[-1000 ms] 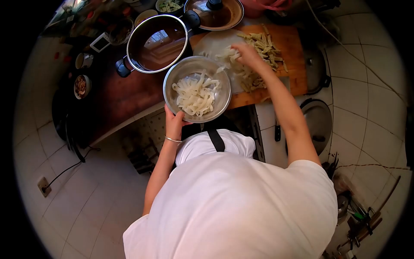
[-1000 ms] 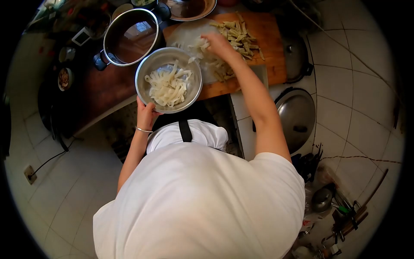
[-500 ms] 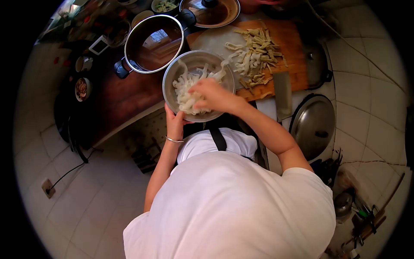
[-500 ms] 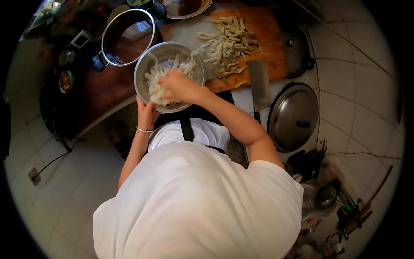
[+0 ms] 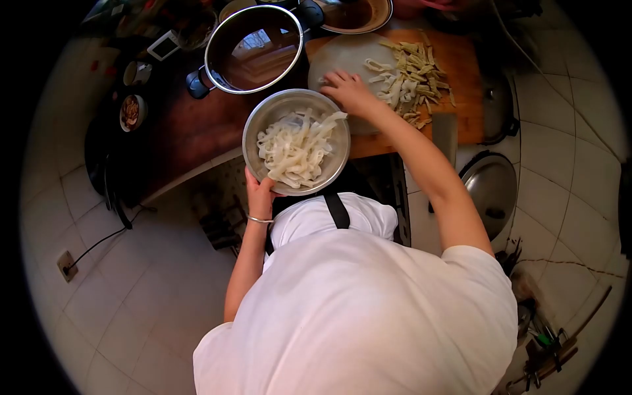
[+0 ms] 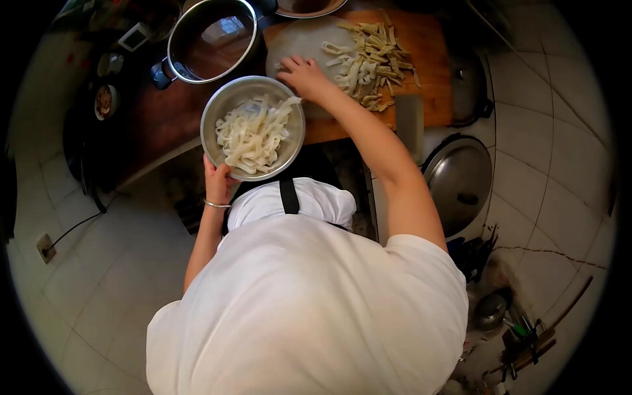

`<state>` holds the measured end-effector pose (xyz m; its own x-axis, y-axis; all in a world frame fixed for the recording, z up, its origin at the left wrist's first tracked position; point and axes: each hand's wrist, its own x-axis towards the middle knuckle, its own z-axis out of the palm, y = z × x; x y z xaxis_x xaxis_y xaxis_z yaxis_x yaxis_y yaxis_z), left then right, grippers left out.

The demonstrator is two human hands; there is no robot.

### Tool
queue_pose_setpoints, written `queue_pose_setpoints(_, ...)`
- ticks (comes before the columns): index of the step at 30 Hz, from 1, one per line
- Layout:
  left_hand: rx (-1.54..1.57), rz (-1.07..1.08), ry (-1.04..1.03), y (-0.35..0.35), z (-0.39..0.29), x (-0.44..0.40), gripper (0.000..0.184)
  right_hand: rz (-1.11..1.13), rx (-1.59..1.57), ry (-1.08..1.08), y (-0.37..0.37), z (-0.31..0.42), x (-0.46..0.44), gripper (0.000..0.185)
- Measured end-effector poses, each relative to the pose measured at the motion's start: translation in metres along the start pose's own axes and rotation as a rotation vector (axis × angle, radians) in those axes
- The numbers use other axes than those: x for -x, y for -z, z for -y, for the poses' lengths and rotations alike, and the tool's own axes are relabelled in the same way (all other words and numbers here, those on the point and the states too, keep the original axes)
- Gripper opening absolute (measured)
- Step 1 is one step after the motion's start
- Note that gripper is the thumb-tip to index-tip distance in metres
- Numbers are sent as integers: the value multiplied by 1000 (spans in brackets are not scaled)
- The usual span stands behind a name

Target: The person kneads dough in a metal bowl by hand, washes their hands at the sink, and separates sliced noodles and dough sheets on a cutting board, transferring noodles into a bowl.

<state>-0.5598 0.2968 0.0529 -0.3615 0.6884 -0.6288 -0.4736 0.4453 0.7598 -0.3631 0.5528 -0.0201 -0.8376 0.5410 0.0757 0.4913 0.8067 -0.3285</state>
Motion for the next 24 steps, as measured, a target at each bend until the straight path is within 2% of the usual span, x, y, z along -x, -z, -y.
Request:
queue_pose_setpoints(3, -31, -32, -8, 8, -1, -2, 56, 133, 123, 59, 5, 4, 18, 36)
queue_pose_setpoints(5, -33, -47, -8, 11, -1, -5, 55, -1, -3, 73, -2, 4, 25, 26)
queue_pose_setpoints(9, -34, -62, 1, 15, -4, -11, 54, 75, -43, 9, -7, 1, 37, 23)
queue_pose_setpoints(11, -51, -51, 17, 18, -4, -14, 54, -5, -236, -61, -1, -1, 41, 21)
queue_pose_setpoints(12, -67, -42, 26, 19, -4, -16, 54, -4, -235, -63, 2, -4, 41, 21)
queue_pose_setpoints(14, -59, -43, 24, 19, -2, -17, 54, -29, -356, -301, 12, -8, 36, 18)
queue_pose_setpoints(15, -54, -44, 22, 18, -1, -17, 54, -29, -357, -307, 16, -8, 36, 18)
queue_pose_setpoints(17, -51, -32, 24, 19, 3, -20, 55, -79, -780, -590, 41, 7, 26, 22)
queue_pose_setpoints(19, -56, -17, 32, 20, 5, -23, 55, -151, -908, -507, 58, 58, 6, 23)
queue_pose_setpoints(21, -41, -2, 37, 20, 5, -25, 56, -194, -789, -274, 35, 98, -4, 21)
queue_pose_setpoints(23, -45, -3, 49, 21, 7, -26, 56, 0, -670, -39, 29, 132, 0, 21)
queue_pose_setpoints(24, -41, -7, 59, 22, 8, -28, 56, -3, -671, -45, 27, 129, 1, 21)
